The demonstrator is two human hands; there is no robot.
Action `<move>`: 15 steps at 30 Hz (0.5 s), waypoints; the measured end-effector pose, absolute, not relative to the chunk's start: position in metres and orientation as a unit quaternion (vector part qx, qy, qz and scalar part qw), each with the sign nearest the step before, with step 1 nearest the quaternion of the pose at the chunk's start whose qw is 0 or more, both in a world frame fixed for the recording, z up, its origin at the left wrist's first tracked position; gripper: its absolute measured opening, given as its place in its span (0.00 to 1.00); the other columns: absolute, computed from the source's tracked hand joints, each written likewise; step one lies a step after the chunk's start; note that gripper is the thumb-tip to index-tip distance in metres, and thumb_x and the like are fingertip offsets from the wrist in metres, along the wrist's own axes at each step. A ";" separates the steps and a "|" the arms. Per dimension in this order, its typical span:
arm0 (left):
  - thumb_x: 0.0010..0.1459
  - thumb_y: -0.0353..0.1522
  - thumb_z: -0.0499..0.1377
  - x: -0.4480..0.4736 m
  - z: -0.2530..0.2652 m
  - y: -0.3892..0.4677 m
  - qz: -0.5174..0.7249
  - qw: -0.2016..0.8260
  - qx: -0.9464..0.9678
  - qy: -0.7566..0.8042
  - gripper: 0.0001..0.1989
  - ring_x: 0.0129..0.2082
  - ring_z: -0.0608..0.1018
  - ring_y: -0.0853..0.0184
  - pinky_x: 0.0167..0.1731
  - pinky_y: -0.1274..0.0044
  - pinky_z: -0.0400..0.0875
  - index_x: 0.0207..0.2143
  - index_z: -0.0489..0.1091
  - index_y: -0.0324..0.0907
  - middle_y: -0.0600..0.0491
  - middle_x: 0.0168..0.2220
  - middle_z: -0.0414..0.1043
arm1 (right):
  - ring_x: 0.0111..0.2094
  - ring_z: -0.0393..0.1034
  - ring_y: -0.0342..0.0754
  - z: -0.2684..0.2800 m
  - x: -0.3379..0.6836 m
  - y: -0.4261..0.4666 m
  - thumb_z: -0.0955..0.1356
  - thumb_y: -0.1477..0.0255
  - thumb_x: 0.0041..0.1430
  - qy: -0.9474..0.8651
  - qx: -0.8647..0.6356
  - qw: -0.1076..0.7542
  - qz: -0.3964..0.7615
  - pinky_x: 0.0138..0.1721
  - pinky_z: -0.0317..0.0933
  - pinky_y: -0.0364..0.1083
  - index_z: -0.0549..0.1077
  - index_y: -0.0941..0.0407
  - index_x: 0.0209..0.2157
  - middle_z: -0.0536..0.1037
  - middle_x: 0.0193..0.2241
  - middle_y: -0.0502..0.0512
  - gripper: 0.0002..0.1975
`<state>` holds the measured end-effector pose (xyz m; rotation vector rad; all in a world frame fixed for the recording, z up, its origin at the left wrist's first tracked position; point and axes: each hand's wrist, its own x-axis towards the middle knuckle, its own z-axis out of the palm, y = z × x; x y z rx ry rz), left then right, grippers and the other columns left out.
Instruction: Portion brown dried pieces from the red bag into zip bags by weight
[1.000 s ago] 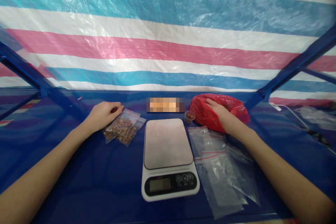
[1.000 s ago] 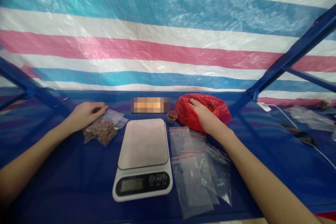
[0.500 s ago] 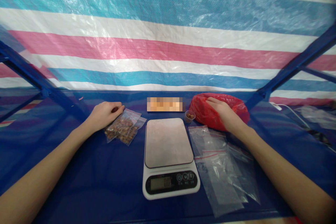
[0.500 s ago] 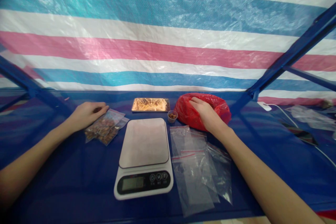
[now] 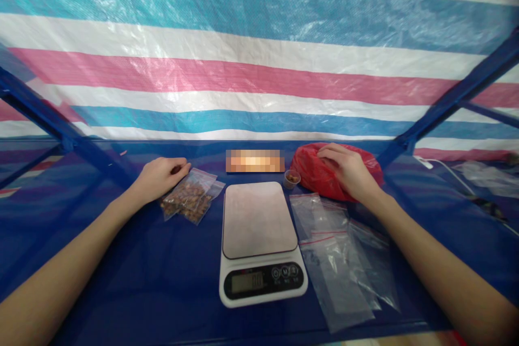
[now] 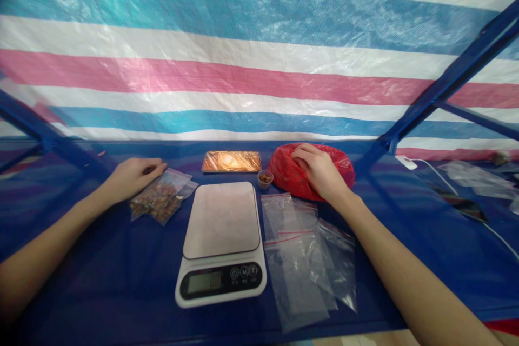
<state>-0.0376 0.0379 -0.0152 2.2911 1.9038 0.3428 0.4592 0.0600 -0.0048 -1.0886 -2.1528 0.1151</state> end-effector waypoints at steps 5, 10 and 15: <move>0.68 0.49 0.48 -0.039 -0.017 0.038 0.118 0.071 0.768 0.625 0.22 0.26 0.71 0.62 0.31 0.72 0.53 0.26 0.64 0.46 0.53 0.23 0.67 | 0.40 0.80 0.56 -0.002 0.458 0.060 0.70 0.70 0.67 -0.791 -0.449 0.411 0.063 0.46 0.73 0.54 0.82 0.51 0.35 0.85 0.37 0.56 0.08; 0.67 0.49 0.48 -0.038 -0.015 0.038 0.114 0.070 0.766 0.629 0.22 0.26 0.72 0.62 0.31 0.72 0.54 0.26 0.65 0.46 0.53 0.24 0.68 | 0.40 0.81 0.57 -0.001 0.463 0.061 0.74 0.65 0.63 -0.726 -0.490 0.470 0.110 0.50 0.75 0.57 0.83 0.51 0.35 0.86 0.37 0.55 0.05; 0.67 0.49 0.49 -0.038 -0.016 0.038 0.120 0.068 0.767 0.626 0.22 0.26 0.72 0.62 0.30 0.73 0.54 0.25 0.64 0.46 0.53 0.23 0.68 | 0.38 0.82 0.57 0.000 0.467 0.064 0.77 0.58 0.60 -0.693 -0.503 0.494 0.149 0.46 0.77 0.57 0.84 0.51 0.35 0.87 0.36 0.57 0.11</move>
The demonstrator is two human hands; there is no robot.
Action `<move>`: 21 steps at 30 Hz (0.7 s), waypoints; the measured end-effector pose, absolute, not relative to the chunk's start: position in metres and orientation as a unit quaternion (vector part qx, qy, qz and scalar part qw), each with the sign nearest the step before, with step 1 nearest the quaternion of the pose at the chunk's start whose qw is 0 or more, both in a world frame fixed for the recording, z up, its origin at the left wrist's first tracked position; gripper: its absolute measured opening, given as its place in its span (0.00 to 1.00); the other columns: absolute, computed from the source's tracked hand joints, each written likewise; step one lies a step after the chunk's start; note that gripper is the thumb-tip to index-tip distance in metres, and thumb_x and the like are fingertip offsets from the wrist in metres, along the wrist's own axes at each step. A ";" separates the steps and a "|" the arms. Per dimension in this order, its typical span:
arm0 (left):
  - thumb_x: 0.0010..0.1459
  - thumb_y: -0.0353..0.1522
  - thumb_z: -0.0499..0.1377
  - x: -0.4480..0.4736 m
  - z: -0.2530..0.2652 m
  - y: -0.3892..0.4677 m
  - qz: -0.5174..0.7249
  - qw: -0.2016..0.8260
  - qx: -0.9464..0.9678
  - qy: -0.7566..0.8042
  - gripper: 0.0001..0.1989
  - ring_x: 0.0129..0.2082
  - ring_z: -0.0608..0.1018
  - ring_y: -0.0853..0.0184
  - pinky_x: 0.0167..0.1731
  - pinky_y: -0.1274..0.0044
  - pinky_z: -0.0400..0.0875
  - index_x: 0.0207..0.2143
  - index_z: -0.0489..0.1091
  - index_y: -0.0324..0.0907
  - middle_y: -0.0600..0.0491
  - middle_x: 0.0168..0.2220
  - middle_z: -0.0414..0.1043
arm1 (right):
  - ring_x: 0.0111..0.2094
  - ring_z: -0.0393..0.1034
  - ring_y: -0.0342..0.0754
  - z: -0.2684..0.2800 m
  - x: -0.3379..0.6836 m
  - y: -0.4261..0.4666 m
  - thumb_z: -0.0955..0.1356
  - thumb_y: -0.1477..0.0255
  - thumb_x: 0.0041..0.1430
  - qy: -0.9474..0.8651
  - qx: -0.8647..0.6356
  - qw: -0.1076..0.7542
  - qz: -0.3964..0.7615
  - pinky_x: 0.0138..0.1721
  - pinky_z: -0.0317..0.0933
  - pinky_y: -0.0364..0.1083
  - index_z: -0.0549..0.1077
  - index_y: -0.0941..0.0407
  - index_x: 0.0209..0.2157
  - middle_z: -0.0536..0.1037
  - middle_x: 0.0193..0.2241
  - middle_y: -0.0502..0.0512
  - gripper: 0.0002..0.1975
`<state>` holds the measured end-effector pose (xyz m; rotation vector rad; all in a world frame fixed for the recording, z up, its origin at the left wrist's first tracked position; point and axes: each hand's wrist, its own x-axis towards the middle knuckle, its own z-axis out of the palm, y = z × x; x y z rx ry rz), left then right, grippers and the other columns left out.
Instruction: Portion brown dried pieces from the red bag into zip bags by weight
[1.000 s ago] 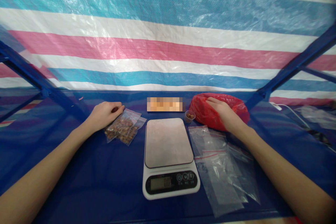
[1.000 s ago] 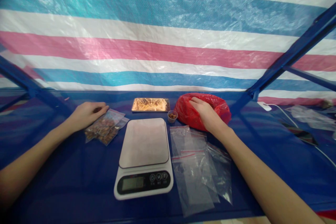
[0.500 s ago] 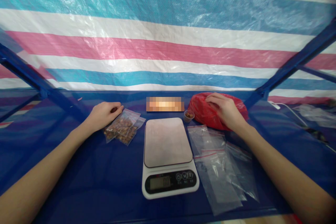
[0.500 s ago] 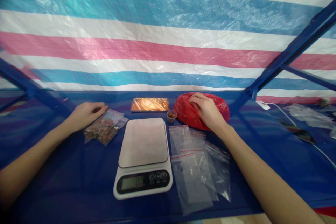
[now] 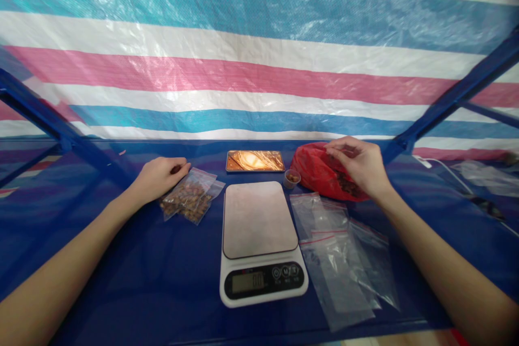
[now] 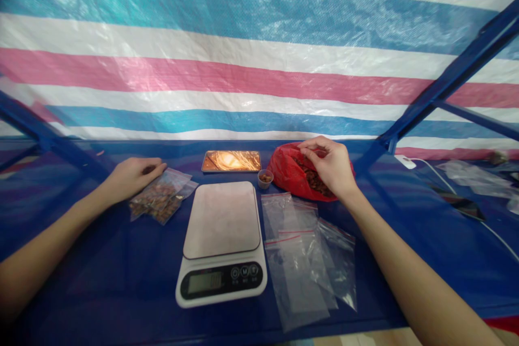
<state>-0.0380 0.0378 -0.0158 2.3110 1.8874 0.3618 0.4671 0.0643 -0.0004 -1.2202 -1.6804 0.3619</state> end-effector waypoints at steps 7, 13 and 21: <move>0.67 0.48 0.48 -0.038 -0.016 0.038 0.115 0.069 0.768 0.627 0.22 0.26 0.72 0.62 0.30 0.72 0.53 0.25 0.64 0.46 0.53 0.23 0.67 | 0.38 0.83 0.57 -0.002 0.462 0.061 0.79 0.53 0.56 -0.697 -0.495 0.488 0.176 0.49 0.78 0.59 0.84 0.52 0.34 0.87 0.36 0.57 0.16; 0.67 0.49 0.48 -0.037 -0.014 0.038 0.107 0.069 0.765 0.631 0.22 0.26 0.72 0.62 0.30 0.72 0.53 0.25 0.63 0.46 0.53 0.23 0.68 | 0.38 0.83 0.57 -0.001 0.459 0.061 0.79 0.51 0.55 -0.690 -0.489 0.505 0.173 0.49 0.80 0.60 0.83 0.52 0.36 0.87 0.36 0.58 0.19; 0.67 0.49 0.48 -0.038 -0.015 0.038 0.107 0.070 0.766 0.630 0.22 0.26 0.72 0.61 0.30 0.72 0.54 0.26 0.65 0.46 0.53 0.23 0.69 | 0.37 0.83 0.57 0.000 0.457 0.058 0.80 0.55 0.56 -0.689 -0.491 0.507 0.164 0.48 0.79 0.58 0.84 0.52 0.38 0.87 0.37 0.57 0.16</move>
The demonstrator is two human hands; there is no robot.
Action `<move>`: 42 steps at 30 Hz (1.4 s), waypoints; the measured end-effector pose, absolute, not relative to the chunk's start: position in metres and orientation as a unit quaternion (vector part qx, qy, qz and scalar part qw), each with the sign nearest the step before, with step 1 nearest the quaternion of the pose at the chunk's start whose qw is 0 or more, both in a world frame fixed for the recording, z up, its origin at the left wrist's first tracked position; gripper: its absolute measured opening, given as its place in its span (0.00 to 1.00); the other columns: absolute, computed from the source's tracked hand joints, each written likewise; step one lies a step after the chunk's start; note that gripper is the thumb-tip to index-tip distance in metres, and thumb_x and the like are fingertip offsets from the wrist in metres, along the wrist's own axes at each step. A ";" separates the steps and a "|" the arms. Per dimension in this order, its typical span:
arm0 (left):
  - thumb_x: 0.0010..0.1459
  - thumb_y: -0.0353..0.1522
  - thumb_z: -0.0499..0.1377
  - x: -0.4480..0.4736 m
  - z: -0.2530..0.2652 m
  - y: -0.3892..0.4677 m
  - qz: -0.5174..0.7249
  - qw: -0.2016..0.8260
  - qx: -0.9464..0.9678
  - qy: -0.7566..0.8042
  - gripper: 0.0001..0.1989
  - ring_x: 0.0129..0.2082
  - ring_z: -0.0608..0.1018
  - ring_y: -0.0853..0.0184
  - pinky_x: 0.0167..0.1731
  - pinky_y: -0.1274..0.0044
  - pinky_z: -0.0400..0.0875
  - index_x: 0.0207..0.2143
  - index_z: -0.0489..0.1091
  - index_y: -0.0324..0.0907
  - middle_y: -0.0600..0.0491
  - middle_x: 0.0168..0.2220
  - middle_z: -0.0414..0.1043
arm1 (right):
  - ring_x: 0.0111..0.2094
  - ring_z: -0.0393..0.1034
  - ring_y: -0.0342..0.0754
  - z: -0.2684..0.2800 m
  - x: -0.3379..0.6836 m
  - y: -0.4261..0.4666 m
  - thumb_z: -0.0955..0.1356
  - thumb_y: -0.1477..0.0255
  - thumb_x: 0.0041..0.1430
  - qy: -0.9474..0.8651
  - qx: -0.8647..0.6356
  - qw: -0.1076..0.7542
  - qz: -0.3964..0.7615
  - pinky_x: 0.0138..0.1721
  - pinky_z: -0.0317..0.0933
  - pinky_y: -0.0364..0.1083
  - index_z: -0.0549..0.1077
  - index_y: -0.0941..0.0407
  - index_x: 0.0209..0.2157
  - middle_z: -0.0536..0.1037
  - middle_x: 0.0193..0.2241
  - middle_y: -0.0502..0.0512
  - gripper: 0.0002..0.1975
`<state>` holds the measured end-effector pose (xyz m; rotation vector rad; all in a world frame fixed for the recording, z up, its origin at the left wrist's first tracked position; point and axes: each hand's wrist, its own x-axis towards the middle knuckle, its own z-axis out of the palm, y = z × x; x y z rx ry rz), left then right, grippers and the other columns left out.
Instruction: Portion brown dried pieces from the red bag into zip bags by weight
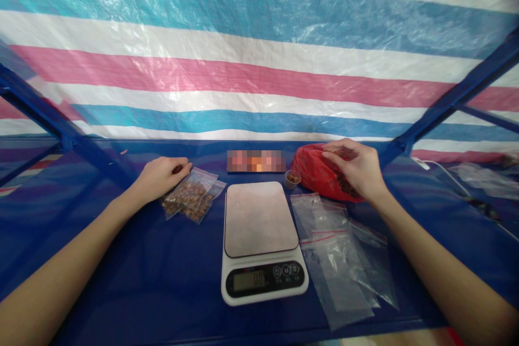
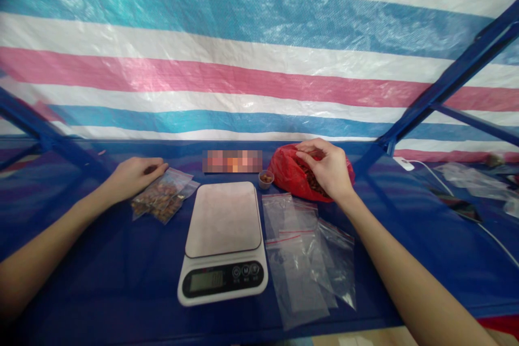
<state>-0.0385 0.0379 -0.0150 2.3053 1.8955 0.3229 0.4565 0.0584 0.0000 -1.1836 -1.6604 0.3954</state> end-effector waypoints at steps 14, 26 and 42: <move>0.67 0.48 0.48 -0.036 -0.014 0.038 0.103 0.074 0.768 0.628 0.22 0.26 0.72 0.61 0.30 0.72 0.53 0.26 0.63 0.46 0.52 0.23 0.68 | 0.41 0.81 0.58 0.026 0.401 0.010 0.73 0.67 0.68 -0.758 -0.414 0.502 0.044 0.49 0.77 0.59 0.83 0.46 0.37 0.85 0.37 0.55 0.05; 0.67 0.49 0.48 -0.038 -0.017 0.039 0.098 0.070 0.768 0.629 0.22 0.26 0.71 0.61 0.31 0.72 0.52 0.26 0.64 0.46 0.52 0.24 0.68 | 0.40 0.80 0.49 -0.003 0.387 0.016 0.69 0.79 0.71 -0.867 -0.303 0.389 0.070 0.43 0.76 0.47 0.82 0.53 0.43 0.83 0.40 0.56 0.09; 0.68 0.47 0.48 -0.035 -0.012 0.037 0.077 0.071 0.763 0.638 0.21 0.27 0.71 0.62 0.32 0.73 0.52 0.28 0.66 0.45 0.52 0.25 0.69 | 0.41 0.79 0.50 0.000 0.391 0.016 0.67 0.78 0.73 -0.867 -0.308 0.382 0.086 0.44 0.75 0.48 0.81 0.53 0.44 0.83 0.41 0.57 0.10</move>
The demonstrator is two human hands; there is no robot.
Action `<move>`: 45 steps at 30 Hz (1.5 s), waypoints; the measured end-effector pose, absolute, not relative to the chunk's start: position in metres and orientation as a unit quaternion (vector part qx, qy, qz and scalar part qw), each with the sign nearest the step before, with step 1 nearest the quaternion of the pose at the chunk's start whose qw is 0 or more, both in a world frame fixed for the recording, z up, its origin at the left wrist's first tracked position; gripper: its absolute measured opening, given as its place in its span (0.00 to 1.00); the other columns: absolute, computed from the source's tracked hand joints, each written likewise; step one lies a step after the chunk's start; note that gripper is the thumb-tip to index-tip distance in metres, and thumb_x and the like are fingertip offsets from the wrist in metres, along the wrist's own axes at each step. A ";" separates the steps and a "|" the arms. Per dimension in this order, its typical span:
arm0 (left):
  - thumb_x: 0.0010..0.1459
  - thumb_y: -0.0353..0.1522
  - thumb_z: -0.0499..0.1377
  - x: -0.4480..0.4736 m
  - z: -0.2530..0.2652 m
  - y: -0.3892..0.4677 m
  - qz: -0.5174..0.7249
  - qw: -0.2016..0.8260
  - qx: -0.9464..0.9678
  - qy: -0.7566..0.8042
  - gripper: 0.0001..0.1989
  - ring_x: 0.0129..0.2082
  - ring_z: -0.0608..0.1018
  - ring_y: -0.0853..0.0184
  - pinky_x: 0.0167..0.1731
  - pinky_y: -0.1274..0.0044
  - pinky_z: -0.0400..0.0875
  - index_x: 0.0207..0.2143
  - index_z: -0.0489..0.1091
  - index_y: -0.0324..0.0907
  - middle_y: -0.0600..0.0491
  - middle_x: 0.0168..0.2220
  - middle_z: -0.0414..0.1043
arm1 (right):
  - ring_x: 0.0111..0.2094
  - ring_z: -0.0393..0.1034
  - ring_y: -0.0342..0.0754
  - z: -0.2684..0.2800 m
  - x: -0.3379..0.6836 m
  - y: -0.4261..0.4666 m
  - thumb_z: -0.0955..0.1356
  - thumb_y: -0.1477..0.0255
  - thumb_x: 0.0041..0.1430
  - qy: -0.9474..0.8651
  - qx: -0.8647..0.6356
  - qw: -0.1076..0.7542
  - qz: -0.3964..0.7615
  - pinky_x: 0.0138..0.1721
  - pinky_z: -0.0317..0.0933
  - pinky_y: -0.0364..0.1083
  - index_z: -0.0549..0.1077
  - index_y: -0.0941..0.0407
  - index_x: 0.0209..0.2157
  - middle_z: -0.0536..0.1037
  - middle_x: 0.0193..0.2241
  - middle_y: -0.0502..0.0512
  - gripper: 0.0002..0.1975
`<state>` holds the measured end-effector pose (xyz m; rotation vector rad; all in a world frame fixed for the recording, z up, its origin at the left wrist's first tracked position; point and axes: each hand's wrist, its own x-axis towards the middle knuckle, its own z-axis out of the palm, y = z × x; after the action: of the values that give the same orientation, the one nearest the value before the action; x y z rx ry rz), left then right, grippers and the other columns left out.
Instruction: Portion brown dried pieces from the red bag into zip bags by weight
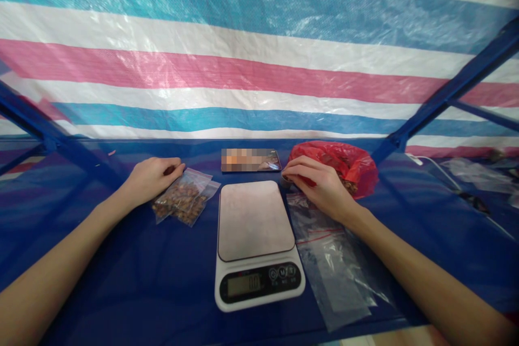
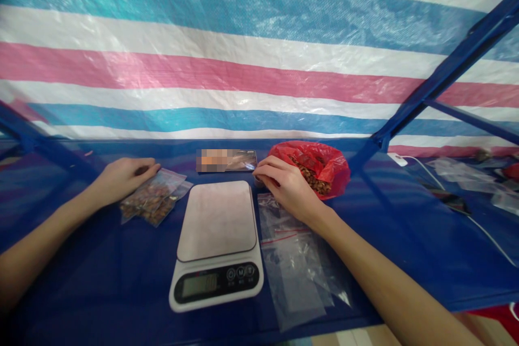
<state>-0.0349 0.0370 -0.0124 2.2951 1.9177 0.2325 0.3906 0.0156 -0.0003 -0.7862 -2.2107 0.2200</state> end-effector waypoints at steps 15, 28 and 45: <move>0.67 0.49 0.47 -0.039 -0.016 0.039 0.084 0.065 0.767 0.633 0.22 0.27 0.73 0.60 0.31 0.72 0.52 0.28 0.66 0.46 0.52 0.25 0.69 | 0.45 0.78 0.55 -0.001 0.401 0.018 0.70 0.75 0.70 -0.870 -0.352 0.340 0.063 0.50 0.73 0.54 0.81 0.54 0.48 0.84 0.43 0.58 0.08; 0.69 0.48 0.48 -0.037 -0.013 0.037 0.076 0.069 0.768 0.633 0.21 0.29 0.74 0.61 0.32 0.73 0.54 0.29 0.67 0.45 0.51 0.26 0.71 | 0.43 0.80 0.55 0.015 0.417 0.021 0.65 0.78 0.69 -0.799 -0.417 0.433 0.003 0.49 0.74 0.54 0.82 0.51 0.41 0.85 0.40 0.57 0.13; 0.68 0.49 0.47 -0.039 -0.016 0.038 0.089 0.065 0.771 0.627 0.22 0.27 0.72 0.61 0.31 0.72 0.53 0.27 0.65 0.46 0.52 0.25 0.70 | 0.46 0.79 0.58 -0.023 0.473 0.066 0.66 0.73 0.66 -0.828 -0.466 0.310 0.043 0.52 0.74 0.54 0.83 0.50 0.45 0.84 0.45 0.57 0.14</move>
<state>-0.0387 0.0384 -0.0158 2.3265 1.8940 0.2696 0.4731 0.0657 -0.0226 -1.2299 -2.1866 0.1146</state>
